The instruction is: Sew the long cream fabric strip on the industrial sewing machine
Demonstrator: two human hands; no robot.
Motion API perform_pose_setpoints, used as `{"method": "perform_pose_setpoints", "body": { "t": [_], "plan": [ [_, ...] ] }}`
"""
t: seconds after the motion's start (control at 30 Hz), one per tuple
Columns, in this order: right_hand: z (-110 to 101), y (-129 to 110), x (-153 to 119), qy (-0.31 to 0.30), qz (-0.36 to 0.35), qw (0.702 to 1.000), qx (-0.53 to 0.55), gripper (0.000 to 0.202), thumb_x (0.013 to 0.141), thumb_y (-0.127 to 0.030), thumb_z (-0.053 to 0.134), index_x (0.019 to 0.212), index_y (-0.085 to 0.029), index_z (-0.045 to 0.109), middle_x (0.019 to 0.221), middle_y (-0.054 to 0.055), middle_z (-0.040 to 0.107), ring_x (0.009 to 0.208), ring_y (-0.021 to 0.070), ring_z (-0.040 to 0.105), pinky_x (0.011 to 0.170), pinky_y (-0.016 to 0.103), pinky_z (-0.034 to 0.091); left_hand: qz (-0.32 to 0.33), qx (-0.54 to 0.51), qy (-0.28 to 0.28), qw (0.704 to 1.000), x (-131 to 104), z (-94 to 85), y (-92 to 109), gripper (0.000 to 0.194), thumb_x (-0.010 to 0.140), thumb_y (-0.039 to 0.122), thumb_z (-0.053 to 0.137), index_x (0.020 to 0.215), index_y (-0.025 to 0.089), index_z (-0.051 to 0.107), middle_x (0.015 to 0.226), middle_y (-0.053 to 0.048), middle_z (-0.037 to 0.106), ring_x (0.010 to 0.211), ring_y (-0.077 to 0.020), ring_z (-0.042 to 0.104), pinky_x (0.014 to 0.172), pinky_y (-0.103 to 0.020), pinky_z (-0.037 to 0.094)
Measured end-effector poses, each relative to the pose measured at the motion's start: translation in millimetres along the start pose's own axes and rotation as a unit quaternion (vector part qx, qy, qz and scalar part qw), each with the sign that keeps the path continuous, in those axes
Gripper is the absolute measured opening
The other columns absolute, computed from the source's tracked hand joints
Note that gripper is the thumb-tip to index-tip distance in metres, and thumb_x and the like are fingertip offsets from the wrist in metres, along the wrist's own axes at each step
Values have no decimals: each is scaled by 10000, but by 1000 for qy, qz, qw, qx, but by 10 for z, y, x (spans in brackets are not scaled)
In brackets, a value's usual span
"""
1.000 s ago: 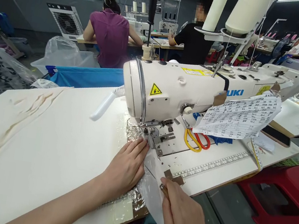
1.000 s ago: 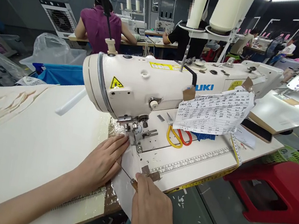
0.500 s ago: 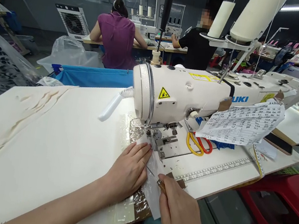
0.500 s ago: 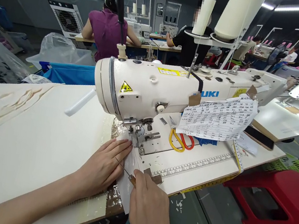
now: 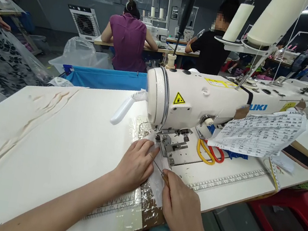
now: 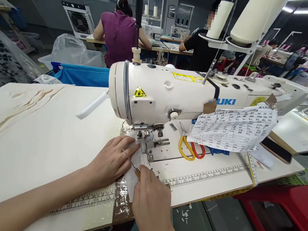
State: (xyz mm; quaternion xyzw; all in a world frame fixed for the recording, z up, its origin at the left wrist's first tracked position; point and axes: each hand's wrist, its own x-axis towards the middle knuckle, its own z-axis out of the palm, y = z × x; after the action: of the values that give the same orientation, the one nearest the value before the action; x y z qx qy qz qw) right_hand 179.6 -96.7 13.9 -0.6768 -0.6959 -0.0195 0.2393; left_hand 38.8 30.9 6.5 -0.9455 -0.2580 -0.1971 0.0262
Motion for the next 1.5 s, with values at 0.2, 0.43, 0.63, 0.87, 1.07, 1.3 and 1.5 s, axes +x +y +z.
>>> {"method": "perform_pose_setpoints", "body": {
  "t": [0.2,0.43,0.63,0.87,1.07,1.3,1.5],
  "plan": [
    [28,-21,46,24,18,997,65,355,899,-89,328,1126,-123,598,922,110,763,703,245,739,530,310,533,13,32,6,999,43,23,-166,383,949,128,392,1274,88,590,1279,-167,569,1236,-324,465,1036,-517,427],
    [-13,-70,-104,31,16,996,81,344,923,-114,329,1131,-96,602,913,109,764,693,253,740,534,336,562,20,-5,9,1000,-4,-35,-45,378,953,146,401,1259,64,607,1307,-162,581,1279,-306,460,1081,-491,409],
    [-58,2,-235,19,20,997,77,338,944,-118,332,1154,-129,597,891,84,753,657,245,729,489,315,547,36,-16,12,999,-55,3,88,394,979,241,405,1260,55,609,1318,-162,587,1240,-302,510,1102,-505,381],
    [-153,281,-353,3,93,983,159,289,1026,-253,368,1187,-170,594,914,78,743,735,230,728,590,270,572,35,-1,-2,999,-69,-12,101,402,984,227,377,1283,64,590,1339,-156,574,1274,-292,484,1130,-502,338],
    [-193,313,-312,17,118,969,216,281,1042,-322,401,1135,-187,630,671,2,660,510,177,630,433,198,472,32,13,-12,999,-86,-31,172,409,987,275,391,1288,75,582,1333,-145,580,1279,-287,477,1136,-477,319],
    [-183,302,-311,13,115,971,209,298,1044,-329,398,1131,-169,634,672,4,651,513,170,617,438,194,466,41,21,-17,999,-107,-17,167,418,972,223,370,1309,67,561,1366,-155,554,1278,-290,479,1124,-465,317],
    [-192,293,-325,20,116,970,211,307,1041,-321,391,1126,-165,642,698,13,664,471,160,567,380,189,423,44,19,-20,999,-113,-16,174,420,966,232,378,1313,70,552,1365,-155,551,1274,-290,478,1128,-467,311]
  ]
}}
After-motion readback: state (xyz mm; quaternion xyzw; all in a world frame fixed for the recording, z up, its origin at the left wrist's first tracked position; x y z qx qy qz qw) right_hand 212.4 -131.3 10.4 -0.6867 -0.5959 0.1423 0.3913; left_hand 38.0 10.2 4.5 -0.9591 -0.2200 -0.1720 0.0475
